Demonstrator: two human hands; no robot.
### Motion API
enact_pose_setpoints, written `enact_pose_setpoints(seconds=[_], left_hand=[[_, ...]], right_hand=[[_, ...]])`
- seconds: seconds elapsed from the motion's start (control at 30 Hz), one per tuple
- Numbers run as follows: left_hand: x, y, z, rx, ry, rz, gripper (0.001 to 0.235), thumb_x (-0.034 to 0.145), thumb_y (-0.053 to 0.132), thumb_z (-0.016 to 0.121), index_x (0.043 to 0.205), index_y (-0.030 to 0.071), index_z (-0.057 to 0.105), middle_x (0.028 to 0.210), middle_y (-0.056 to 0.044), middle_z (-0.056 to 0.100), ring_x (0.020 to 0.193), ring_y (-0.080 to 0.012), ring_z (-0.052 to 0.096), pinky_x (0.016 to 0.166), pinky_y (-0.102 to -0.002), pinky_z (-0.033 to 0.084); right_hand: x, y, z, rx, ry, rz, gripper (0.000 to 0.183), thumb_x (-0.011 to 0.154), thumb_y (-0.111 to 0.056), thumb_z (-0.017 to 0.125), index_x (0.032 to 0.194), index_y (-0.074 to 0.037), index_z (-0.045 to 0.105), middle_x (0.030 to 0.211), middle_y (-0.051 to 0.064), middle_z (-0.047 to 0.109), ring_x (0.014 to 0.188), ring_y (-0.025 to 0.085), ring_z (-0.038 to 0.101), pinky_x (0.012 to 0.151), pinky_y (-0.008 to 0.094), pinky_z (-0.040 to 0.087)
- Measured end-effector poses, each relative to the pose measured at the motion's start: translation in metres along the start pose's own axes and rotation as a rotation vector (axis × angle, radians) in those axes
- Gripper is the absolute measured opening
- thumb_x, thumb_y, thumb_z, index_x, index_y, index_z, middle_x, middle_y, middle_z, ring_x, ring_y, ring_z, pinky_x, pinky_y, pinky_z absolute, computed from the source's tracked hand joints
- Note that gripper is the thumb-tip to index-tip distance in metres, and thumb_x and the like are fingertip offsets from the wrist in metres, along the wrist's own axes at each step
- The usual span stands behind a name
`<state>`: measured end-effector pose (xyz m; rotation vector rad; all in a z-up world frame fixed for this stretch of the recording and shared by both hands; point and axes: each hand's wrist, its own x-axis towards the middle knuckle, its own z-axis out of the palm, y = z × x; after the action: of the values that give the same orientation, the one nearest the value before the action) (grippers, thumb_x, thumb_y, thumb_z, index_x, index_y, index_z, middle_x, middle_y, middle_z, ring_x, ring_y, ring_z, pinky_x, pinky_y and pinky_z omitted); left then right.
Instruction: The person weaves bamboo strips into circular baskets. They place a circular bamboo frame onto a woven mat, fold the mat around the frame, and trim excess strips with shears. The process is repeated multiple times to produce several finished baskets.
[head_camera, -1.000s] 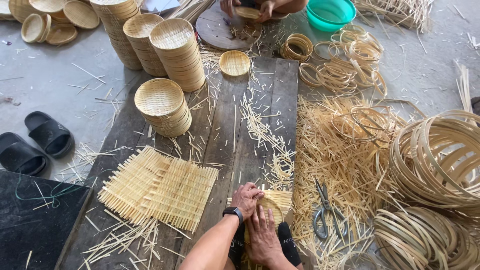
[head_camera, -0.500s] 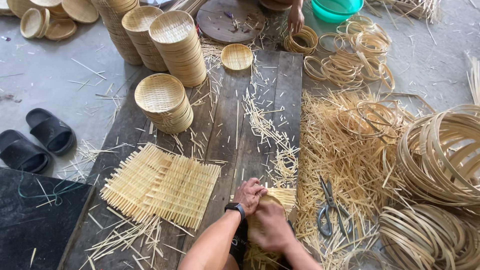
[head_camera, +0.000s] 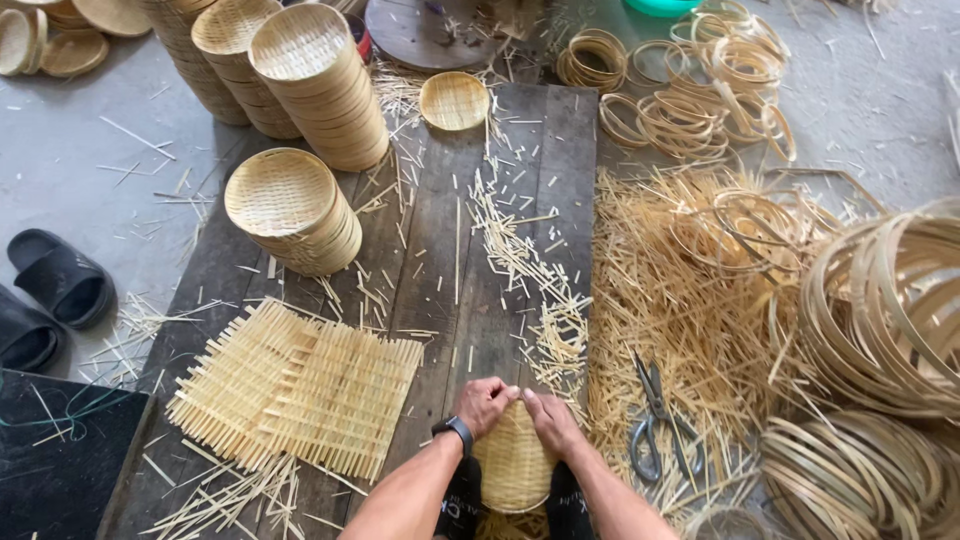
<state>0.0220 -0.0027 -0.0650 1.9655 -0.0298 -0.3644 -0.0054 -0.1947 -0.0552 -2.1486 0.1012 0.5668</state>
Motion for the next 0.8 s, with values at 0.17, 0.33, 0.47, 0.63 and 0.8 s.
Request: enact_pose_setpoints(seconds=[0.17,0.33,0.47,0.63,0.8], left_hand=[[0.004,0.001,-0.012,-0.002,-0.053,-0.011,0.036,0.09,0.044,0.074,0.099,0.009,0.076,0.091,-0.011,0.076,0.081,-0.0172,0.07,0.074,-0.033,0.055],[-0.031,0.064,-0.035,0.186,-0.142,0.071,0.042,0.064,0.037,0.095,0.093,0.01,0.081,0.089,-0.007,0.075,0.082,-0.022,0.072,0.073,-0.034,0.058],[-0.096,0.108,-0.03,0.267,0.024,0.571,0.028,0.072,0.022,0.086,0.093,0.009,0.074,0.095,-0.008,0.069,0.094,-0.027,0.067,0.082,-0.039,0.053],[-0.165,0.098,-0.012,0.651,-0.105,0.725,0.025,0.073,0.01,0.079,0.096,0.012,0.068,0.114,-0.008,0.063,0.114,-0.0298,0.058,0.095,-0.043,0.046],[-0.182,0.073,-0.011,0.718,-0.113,0.712,0.03,0.08,0.036,0.082,0.104,0.021,0.069,0.113,-0.004,0.06,0.111,-0.0229,0.057,0.098,-0.05,0.043]], right_hand=[[-0.028,-0.038,-0.032,-0.195,0.032,0.02,0.051,0.107,-0.044,0.035,0.115,-0.003,0.065,0.119,0.021,0.066,0.114,0.033,0.062,0.101,0.043,0.047],[-0.119,-0.086,-0.194,-0.658,-0.086,0.348,0.043,0.103,-0.045,0.05,0.123,-0.011,0.068,0.128,0.017,0.073,0.119,0.031,0.069,0.108,0.043,0.053],[-0.212,-0.092,-0.272,-0.964,0.065,0.151,0.047,0.101,-0.049,0.052,0.107,-0.007,0.072,0.115,0.016,0.07,0.109,0.032,0.068,0.095,0.047,0.054],[-0.244,-0.034,-0.257,-0.633,0.02,0.352,0.044,0.102,-0.045,0.053,0.105,-0.006,0.072,0.103,0.016,0.075,0.097,0.03,0.072,0.095,0.046,0.055],[-0.203,0.086,-0.174,-0.238,0.065,0.37,0.033,0.099,-0.037,0.059,0.109,-0.008,0.071,0.102,0.012,0.074,0.094,0.026,0.071,0.092,0.043,0.057]])
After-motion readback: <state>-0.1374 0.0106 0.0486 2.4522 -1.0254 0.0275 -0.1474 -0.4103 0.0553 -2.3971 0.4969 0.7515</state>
